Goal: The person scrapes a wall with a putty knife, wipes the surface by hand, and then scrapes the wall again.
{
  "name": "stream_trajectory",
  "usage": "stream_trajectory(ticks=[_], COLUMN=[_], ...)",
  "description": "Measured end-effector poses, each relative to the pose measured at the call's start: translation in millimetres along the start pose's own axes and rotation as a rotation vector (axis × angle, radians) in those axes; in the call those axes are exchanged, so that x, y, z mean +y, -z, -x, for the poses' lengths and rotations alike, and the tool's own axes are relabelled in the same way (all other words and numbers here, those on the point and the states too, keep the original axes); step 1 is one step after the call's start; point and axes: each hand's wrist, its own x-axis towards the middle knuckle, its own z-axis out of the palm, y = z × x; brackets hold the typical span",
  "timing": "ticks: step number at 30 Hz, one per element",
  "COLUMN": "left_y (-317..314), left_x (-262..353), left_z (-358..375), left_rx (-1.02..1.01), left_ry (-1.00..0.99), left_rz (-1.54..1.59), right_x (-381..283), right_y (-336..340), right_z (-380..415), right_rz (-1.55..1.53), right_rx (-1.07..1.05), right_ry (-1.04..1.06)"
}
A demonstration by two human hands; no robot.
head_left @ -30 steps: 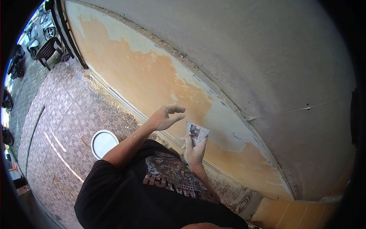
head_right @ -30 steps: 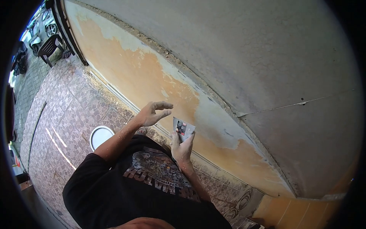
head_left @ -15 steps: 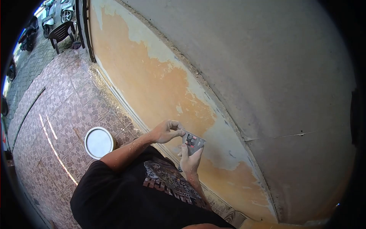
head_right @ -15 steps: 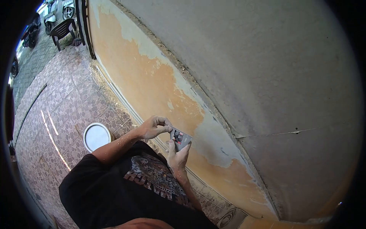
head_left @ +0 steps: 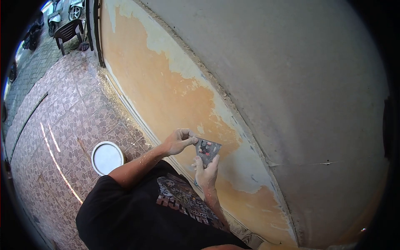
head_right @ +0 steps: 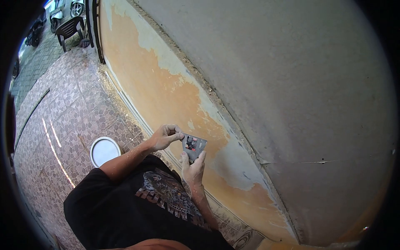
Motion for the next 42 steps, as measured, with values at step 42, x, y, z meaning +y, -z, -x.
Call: stream_trajectory(ticks=[42], left_y=[-125.1], left_x=[33.5], left_z=[62.8], left_rx=[0.245], left_ry=[0.036], left_rz=[0.171], right_x=[-48.7], right_y=[109.9], right_z=[23.1], right_rz=[-0.125], right_rx=[-0.430], right_ry=[-0.061])
